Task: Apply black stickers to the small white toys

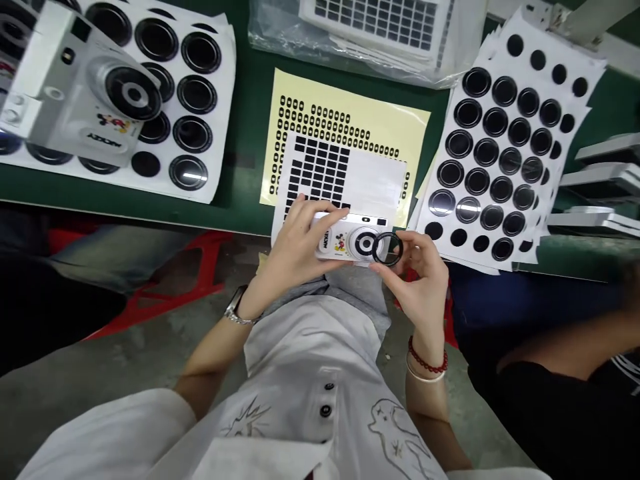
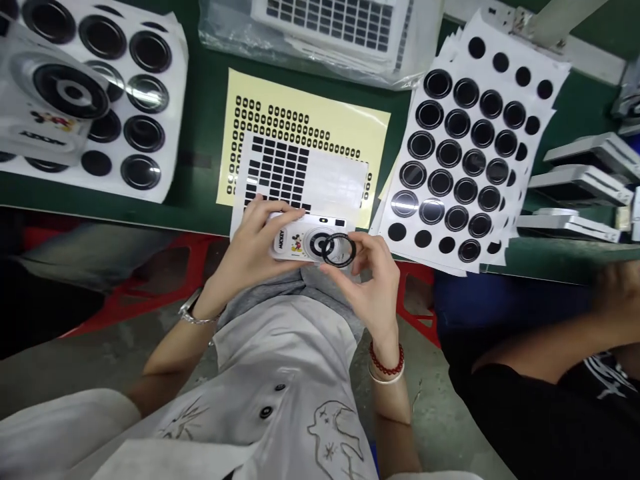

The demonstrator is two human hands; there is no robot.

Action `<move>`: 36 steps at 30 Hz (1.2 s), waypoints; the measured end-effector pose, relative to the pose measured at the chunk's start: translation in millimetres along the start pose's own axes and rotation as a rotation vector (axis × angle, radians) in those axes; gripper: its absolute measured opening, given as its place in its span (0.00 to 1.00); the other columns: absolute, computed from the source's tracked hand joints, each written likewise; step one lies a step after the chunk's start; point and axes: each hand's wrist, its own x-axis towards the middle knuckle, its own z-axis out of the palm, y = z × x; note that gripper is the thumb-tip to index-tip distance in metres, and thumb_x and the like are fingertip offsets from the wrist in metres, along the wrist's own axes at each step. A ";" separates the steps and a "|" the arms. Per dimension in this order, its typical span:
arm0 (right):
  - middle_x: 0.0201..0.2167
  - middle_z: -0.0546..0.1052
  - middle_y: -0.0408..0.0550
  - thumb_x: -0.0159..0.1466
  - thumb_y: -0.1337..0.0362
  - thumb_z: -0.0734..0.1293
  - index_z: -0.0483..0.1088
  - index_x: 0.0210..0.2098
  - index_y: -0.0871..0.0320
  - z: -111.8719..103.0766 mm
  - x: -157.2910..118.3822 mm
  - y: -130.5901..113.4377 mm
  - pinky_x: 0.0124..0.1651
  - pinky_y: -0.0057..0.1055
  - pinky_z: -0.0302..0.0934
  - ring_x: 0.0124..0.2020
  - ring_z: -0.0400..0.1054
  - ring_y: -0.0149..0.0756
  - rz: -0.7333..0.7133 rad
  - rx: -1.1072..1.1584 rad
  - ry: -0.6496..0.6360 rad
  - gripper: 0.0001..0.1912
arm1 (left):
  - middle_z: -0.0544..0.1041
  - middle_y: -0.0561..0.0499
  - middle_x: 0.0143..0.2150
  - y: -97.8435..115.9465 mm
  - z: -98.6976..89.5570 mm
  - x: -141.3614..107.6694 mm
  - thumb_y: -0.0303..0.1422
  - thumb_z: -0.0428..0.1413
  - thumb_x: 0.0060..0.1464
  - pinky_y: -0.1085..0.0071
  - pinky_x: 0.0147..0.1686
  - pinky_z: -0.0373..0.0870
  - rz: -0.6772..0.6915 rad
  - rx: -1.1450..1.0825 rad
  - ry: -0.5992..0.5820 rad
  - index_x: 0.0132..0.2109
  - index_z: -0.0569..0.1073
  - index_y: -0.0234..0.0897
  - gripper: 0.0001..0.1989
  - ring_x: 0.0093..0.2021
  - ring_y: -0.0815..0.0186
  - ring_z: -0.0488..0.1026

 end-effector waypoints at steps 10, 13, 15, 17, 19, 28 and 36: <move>0.29 0.60 0.34 0.59 0.53 0.81 0.68 0.50 0.51 26.1 5.6 -3.4 0.25 0.29 0.55 0.23 0.52 0.27 0.043 0.038 0.006 0.26 | 0.73 0.41 0.60 -0.9 6.1 -1.1 0.46 0.65 0.63 0.37 0.74 0.59 0.024 -0.008 0.067 0.71 0.63 0.43 0.35 0.60 0.51 0.73; 0.29 0.60 0.34 0.60 0.54 0.81 0.69 0.49 0.51 27.4 7.4 -1.7 0.24 0.27 0.56 0.23 0.52 0.26 0.007 0.037 0.013 0.25 | 0.73 0.40 0.60 -1.5 6.7 -1.8 0.48 0.64 0.64 0.37 0.74 0.60 0.032 0.000 0.073 0.71 0.63 0.43 0.35 0.60 0.50 0.73; 0.30 0.61 0.35 0.61 0.55 0.81 0.69 0.50 0.51 26.7 7.4 -1.7 0.24 0.27 0.58 0.24 0.53 0.26 -0.014 0.033 0.012 0.24 | 0.73 0.40 0.60 -1.0 3.6 -2.0 0.48 0.64 0.65 0.37 0.76 0.56 0.029 -0.013 0.053 0.72 0.62 0.44 0.35 0.61 0.50 0.73; 0.32 0.62 0.36 0.61 0.56 0.81 0.68 0.50 0.51 25.6 7.0 -3.2 0.26 0.28 0.60 0.25 0.55 0.27 -0.064 0.031 0.031 0.24 | 0.72 0.40 0.64 0.1 -2.6 -1.4 0.47 0.62 0.66 0.34 0.78 0.48 0.015 -0.060 -0.003 0.74 0.59 0.45 0.36 0.66 0.48 0.70; 0.36 0.64 0.38 0.60 0.56 0.82 0.68 0.50 0.51 24.9 7.0 -5.7 0.27 0.29 0.61 0.27 0.56 0.27 -0.138 0.029 0.066 0.25 | 0.68 0.40 0.71 1.4 -9.7 1.0 0.45 0.58 0.67 0.33 0.79 0.37 -0.010 -0.159 -0.048 0.75 0.57 0.46 0.35 0.74 0.46 0.62; 0.45 0.68 0.47 0.60 0.54 0.83 0.70 0.53 0.49 26.5 16.0 -19.1 0.30 0.33 0.66 0.37 0.64 0.37 -0.442 0.001 0.105 0.28 | 0.74 0.54 0.70 22.2 -30.5 28.8 0.38 0.52 0.75 0.36 0.81 0.45 -0.185 -0.527 0.101 0.45 0.82 0.48 0.14 0.76 0.53 0.64; 0.45 0.69 0.49 0.62 0.47 0.80 0.70 0.55 0.49 27.8 29.4 -25.7 0.29 0.34 0.70 0.43 0.68 0.42 -0.563 0.040 0.097 0.28 | 0.65 0.58 0.76 19.8 -44.7 45.7 0.39 0.50 0.77 0.47 0.68 0.77 -0.186 -1.024 -0.262 0.41 0.84 0.46 0.20 0.79 0.51 0.58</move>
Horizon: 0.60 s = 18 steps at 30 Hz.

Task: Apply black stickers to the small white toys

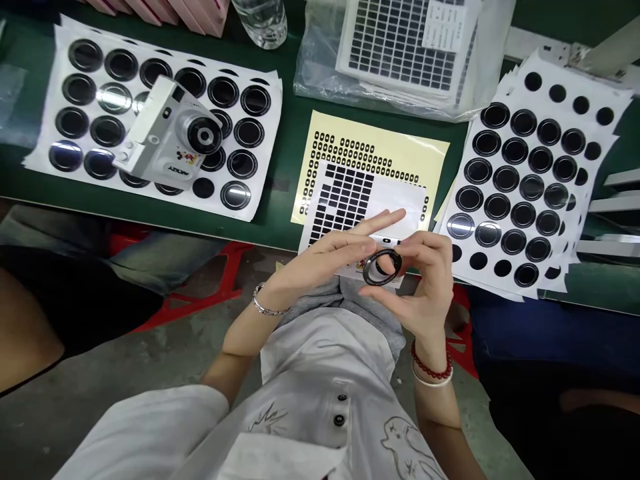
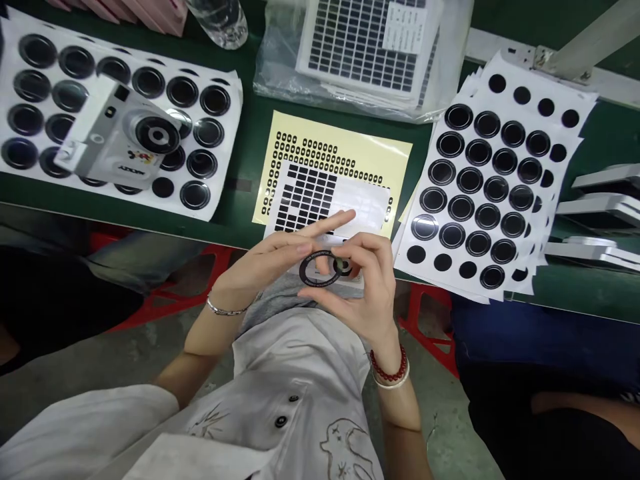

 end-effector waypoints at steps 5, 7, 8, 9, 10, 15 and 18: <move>0.45 0.70 0.49 0.63 0.47 0.79 0.71 0.56 0.49 3.0 6.3 0.6 0.28 0.34 0.69 0.40 0.67 0.40 -0.041 0.024 0.015 0.27 | 0.71 0.53 0.72 -1.4 -1.8 7.1 0.50 0.57 0.71 0.50 0.64 0.81 -0.055 -0.262 -0.068 0.33 0.80 0.43 0.21 0.76 0.48 0.64; 0.46 0.70 0.49 0.64 0.47 0.78 0.71 0.56 0.49 3.9 8.1 -0.5 0.28 0.34 0.68 0.40 0.67 0.40 -0.044 0.035 0.021 0.27 | 0.71 0.54 0.73 -0.9 -1.5 8.4 0.52 0.60 0.69 0.49 0.70 0.75 -0.088 -0.336 -0.086 0.32 0.78 0.42 0.22 0.77 0.48 0.62; 0.46 0.70 0.49 0.64 0.48 0.79 0.71 0.56 0.49 4.5 8.9 -1.2 0.29 0.34 0.68 0.41 0.67 0.40 -0.048 0.038 0.028 0.27 | 0.70 0.55 0.73 -0.8 -1.0 8.6 0.53 0.60 0.68 0.48 0.72 0.72 -0.102 -0.354 -0.090 0.31 0.77 0.41 0.23 0.78 0.48 0.61; 0.46 0.70 0.49 0.64 0.48 0.79 0.71 0.56 0.49 5.2 9.7 -1.8 0.29 0.34 0.68 0.42 0.68 0.41 -0.054 0.038 0.035 0.26 | 0.68 0.56 0.75 -0.8 -0.4 8.7 0.54 0.60 0.67 0.47 0.73 0.71 -0.106 -0.359 -0.092 0.30 0.76 0.41 0.25 0.78 0.48 0.59; 0.46 0.71 0.50 0.64 0.48 0.79 0.71 0.55 0.50 5.8 10.3 -2.5 0.30 0.34 0.68 0.43 0.68 0.41 -0.062 0.038 0.044 0.26 | 0.66 0.57 0.76 -0.8 0.5 8.5 0.56 0.59 0.67 0.47 0.74 0.69 -0.096 -0.349 -0.091 0.30 0.75 0.41 0.26 0.79 0.48 0.57; 0.45 0.71 0.49 0.62 0.48 0.80 0.71 0.54 0.51 3.2 9.5 -7.0 0.30 0.33 0.68 0.44 0.69 0.41 -0.057 0.030 0.069 0.27 | 0.57 0.62 0.80 -1.0 4.7 4.6 0.49 0.53 0.74 0.46 0.79 0.59 0.093 -0.039 0.037 0.35 0.75 0.43 0.21 0.82 0.54 0.50; 0.46 0.71 0.49 0.60 0.50 0.82 0.72 0.53 0.51 -6.5 2.0 -7.0 0.32 0.34 0.69 0.44 0.70 0.41 0.039 -0.022 0.095 0.28 | 0.62 0.56 0.78 -2.1 2.5 -0.6 0.43 0.51 0.76 0.45 0.77 0.61 0.168 0.221 0.262 0.33 0.71 0.41 0.21 0.80 0.54 0.57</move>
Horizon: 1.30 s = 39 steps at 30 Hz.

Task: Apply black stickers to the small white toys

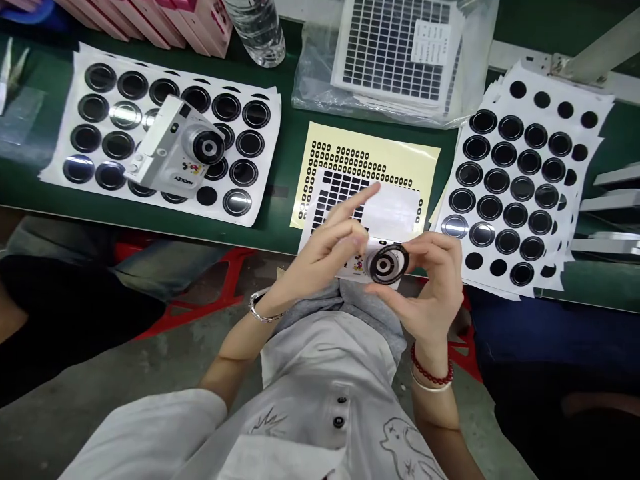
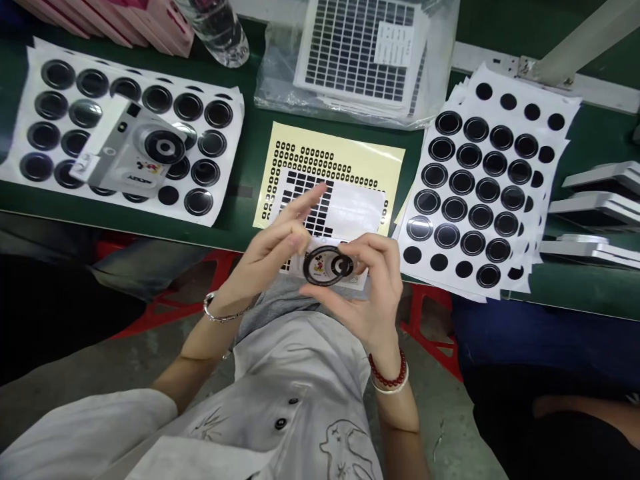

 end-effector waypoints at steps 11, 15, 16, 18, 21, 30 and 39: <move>0.51 0.71 0.52 0.61 0.50 0.81 0.70 0.49 0.51 -2.6 -37.0 23.3 0.49 0.46 0.73 0.56 0.70 0.48 0.291 -0.141 -0.088 0.25 | 0.79 0.45 0.63 -29.9 5.6 -40.9 0.44 0.65 0.66 0.54 0.54 0.80 0.158 0.371 0.380 0.43 0.75 0.43 0.12 0.54 0.58 0.81; 0.51 0.72 0.52 0.61 0.48 0.81 0.67 0.47 0.51 4.5 -36.5 25.1 0.50 0.47 0.72 0.55 0.71 0.48 0.292 -0.140 -0.073 0.26 | 0.85 0.50 0.45 -34.6 20.3 -45.3 0.37 0.55 0.74 0.55 0.51 0.79 0.265 0.429 0.397 0.31 0.72 0.41 0.18 0.45 0.61 0.82; 0.51 0.72 0.52 0.61 0.47 0.81 0.67 0.47 0.51 4.9 -35.8 25.3 0.49 0.46 0.72 0.54 0.72 0.48 0.293 -0.143 -0.075 0.27 | 0.85 0.51 0.44 -35.1 22.7 -45.0 0.36 0.56 0.73 0.55 0.52 0.78 0.258 0.436 0.386 0.33 0.73 0.41 0.16 0.44 0.62 0.82; 0.51 0.72 0.52 0.60 0.47 0.81 0.67 0.47 0.51 4.7 -34.7 25.9 0.48 0.46 0.72 0.55 0.71 0.48 0.293 -0.147 -0.088 0.27 | 0.85 0.51 0.46 -36.2 26.1 -43.5 0.34 0.60 0.70 0.55 0.55 0.78 0.238 0.459 0.353 0.39 0.76 0.42 0.08 0.45 0.62 0.82; 0.52 0.72 0.52 0.60 0.48 0.81 0.68 0.48 0.51 3.1 -34.3 27.0 0.47 0.44 0.72 0.55 0.71 0.47 0.281 -0.136 -0.111 0.27 | 0.84 0.50 0.49 -38.2 28.5 -41.2 0.32 0.64 0.67 0.56 0.55 0.78 0.241 0.509 0.292 0.46 0.78 0.43 0.03 0.49 0.61 0.81; 0.54 0.72 0.53 0.61 0.50 0.81 0.69 0.49 0.51 2.5 -35.2 26.9 0.50 0.47 0.73 0.58 0.71 0.49 0.274 -0.148 -0.128 0.25 | 0.83 0.50 0.52 -41.2 31.0 -40.6 0.33 0.64 0.67 0.54 0.56 0.77 0.246 0.567 0.265 0.48 0.79 0.45 0.04 0.49 0.61 0.80; 0.55 0.72 0.53 0.62 0.52 0.80 0.68 0.50 0.50 1.3 -35.6 27.4 0.50 0.49 0.74 0.59 0.71 0.50 0.242 -0.176 -0.145 0.24 | 0.83 0.50 0.52 -41.5 34.5 -40.1 0.31 0.64 0.66 0.53 0.55 0.76 0.225 0.551 0.283 0.46 0.80 0.47 0.04 0.49 0.60 0.79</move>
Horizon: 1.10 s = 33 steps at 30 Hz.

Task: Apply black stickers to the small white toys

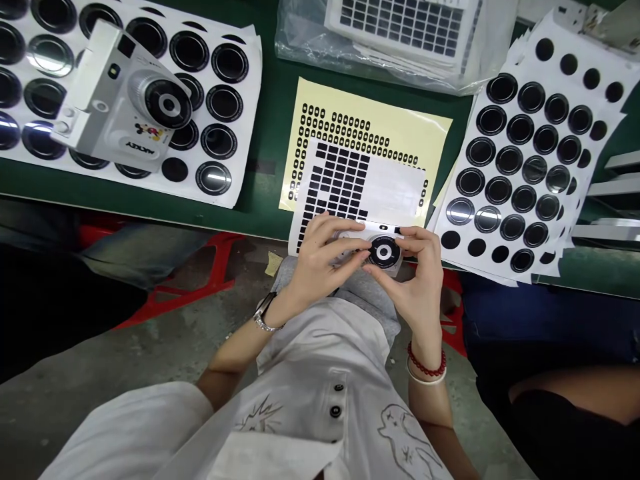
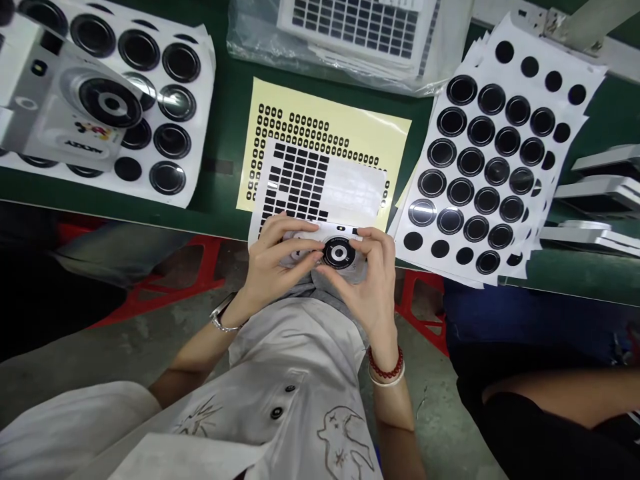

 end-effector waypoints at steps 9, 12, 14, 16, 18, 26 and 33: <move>0.55 0.73 0.54 0.63 0.51 0.80 0.68 0.51 0.50 1.4 -0.4 2.3 0.48 0.49 0.75 0.58 0.72 0.51 -0.038 -0.004 0.019 0.24 | 0.83 0.51 0.53 0.5 1.1 -1.3 0.30 0.63 0.66 0.51 0.57 0.74 -0.016 0.001 -0.012 0.46 0.80 0.48 0.05 0.50 0.59 0.79; 0.54 0.73 0.53 0.63 0.51 0.80 0.68 0.51 0.50 3.4 -1.0 3.1 0.48 0.50 0.75 0.57 0.72 0.51 -0.053 -0.006 0.041 0.24 | 0.83 0.50 0.53 -0.5 -0.3 -1.3 0.33 0.61 0.68 0.49 0.57 0.74 -0.029 0.057 -0.057 0.46 0.81 0.49 0.04 0.50 0.59 0.79; 0.54 0.73 0.53 0.63 0.51 0.80 0.68 0.50 0.50 4.1 -1.2 2.7 0.48 0.51 0.76 0.57 0.73 0.51 -0.060 -0.020 0.048 0.24 | 0.84 0.50 0.52 -0.9 -1.4 -1.0 0.34 0.60 0.69 0.49 0.57 0.74 -0.021 0.098 -0.078 0.45 0.81 0.49 0.04 0.50 0.58 0.78; 0.53 0.73 0.54 0.64 0.51 0.79 0.68 0.50 0.50 4.1 -1.3 2.2 0.49 0.52 0.76 0.56 0.73 0.51 -0.067 -0.032 0.053 0.23 | 0.84 0.51 0.51 -0.7 -2.8 -0.2 0.34 0.60 0.69 0.49 0.58 0.74 0.014 0.132 -0.082 0.44 0.81 0.49 0.04 0.50 0.58 0.77; 0.54 0.73 0.54 0.64 0.52 0.79 0.68 0.50 0.50 3.6 -1.4 1.9 0.50 0.52 0.76 0.56 0.73 0.51 -0.063 -0.030 0.051 0.23 | 0.85 0.53 0.50 0.3 -4.9 1.3 0.33 0.61 0.68 0.47 0.62 0.71 0.070 0.169 -0.088 0.44 0.80 0.50 0.04 0.50 0.58 0.77; 0.53 0.75 0.54 0.63 0.52 0.80 0.69 0.51 0.51 1.2 0.2 3.9 0.47 0.46 0.73 0.57 0.72 0.50 0.003 0.049 0.033 0.24 | 0.84 0.57 0.47 4.9 -13.6 12.9 0.31 0.62 0.67 0.44 0.71 0.64 0.228 0.313 -0.208 0.46 0.78 0.49 0.04 0.48 0.59 0.79; 0.54 0.73 0.53 0.62 0.53 0.80 0.70 0.52 0.51 -1.4 1.1 4.6 0.50 0.43 0.71 0.59 0.70 0.48 0.090 0.184 -0.016 0.24 | 0.84 0.53 0.49 7.9 -16.0 14.6 0.30 0.60 0.68 0.43 0.69 0.66 0.226 0.366 -0.290 0.48 0.78 0.47 0.06 0.50 0.57 0.77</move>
